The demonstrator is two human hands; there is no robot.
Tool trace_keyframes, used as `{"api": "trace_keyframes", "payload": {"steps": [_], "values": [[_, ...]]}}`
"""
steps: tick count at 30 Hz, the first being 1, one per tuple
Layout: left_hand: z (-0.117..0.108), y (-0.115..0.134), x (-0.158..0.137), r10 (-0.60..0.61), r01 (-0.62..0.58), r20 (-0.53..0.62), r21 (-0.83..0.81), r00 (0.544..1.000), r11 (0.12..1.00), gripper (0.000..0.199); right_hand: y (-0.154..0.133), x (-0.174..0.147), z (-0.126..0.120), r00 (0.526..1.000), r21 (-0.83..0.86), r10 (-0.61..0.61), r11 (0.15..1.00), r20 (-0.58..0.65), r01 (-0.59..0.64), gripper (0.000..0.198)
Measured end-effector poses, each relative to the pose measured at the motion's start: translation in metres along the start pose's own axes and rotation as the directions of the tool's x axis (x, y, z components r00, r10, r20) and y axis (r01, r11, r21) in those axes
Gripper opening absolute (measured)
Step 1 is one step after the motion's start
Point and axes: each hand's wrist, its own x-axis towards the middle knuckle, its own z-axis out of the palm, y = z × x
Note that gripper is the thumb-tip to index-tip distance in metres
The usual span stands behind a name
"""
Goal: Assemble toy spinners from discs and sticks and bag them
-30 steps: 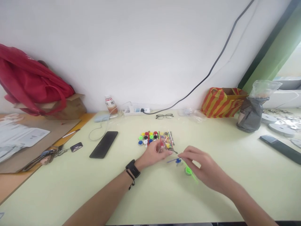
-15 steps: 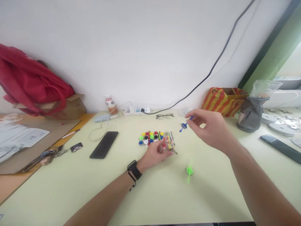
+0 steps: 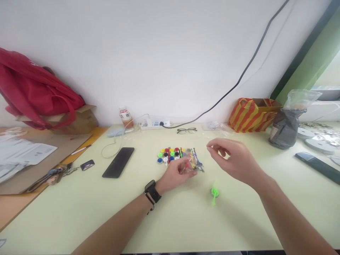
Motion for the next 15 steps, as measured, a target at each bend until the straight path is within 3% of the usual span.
{"api": "trace_keyframes", "payload": {"steps": [2,3,5,7,10,13,15], "values": [[0.002,0.003,-0.001,0.025,-0.028,-0.027,-0.111,0.999,0.993,0.042,0.002,-0.016,-0.005,0.999,0.048,-0.017,0.999,0.042,0.015,0.011],[0.003,0.004,-0.001,0.035,-0.036,-0.014,-0.153,0.999,0.988,0.044,0.003,-0.025,-0.007,0.992,0.072,-0.026,0.997,0.123,0.018,0.013],[0.005,0.006,-0.003,0.048,-0.039,0.051,-0.175,0.998,0.984,0.041,0.007,-0.043,-0.006,0.937,0.1,-0.061,0.995,0.344,0.028,0.022],[0.007,0.007,-0.004,0.066,-0.053,0.102,-0.13,0.993,0.99,0.034,0.012,-0.058,-0.001,0.869,0.095,-0.097,0.994,0.485,0.058,0.032],[0.007,0.007,-0.005,0.082,-0.08,0.061,-0.043,0.995,0.996,0.036,0.02,-0.075,0.008,0.822,0.084,-0.109,0.994,0.558,0.075,0.035],[0.007,0.004,-0.005,0.059,-0.061,0.06,0.019,0.996,0.998,0.052,0.023,-0.081,0.014,0.815,0.085,-0.073,0.996,0.575,0.029,0.027],[0.009,0.002,-0.005,0.045,-0.049,0.105,0.036,0.993,0.998,0.047,0.023,-0.082,0.015,0.817,0.088,-0.036,0.996,0.576,-0.018,0.022]]}}
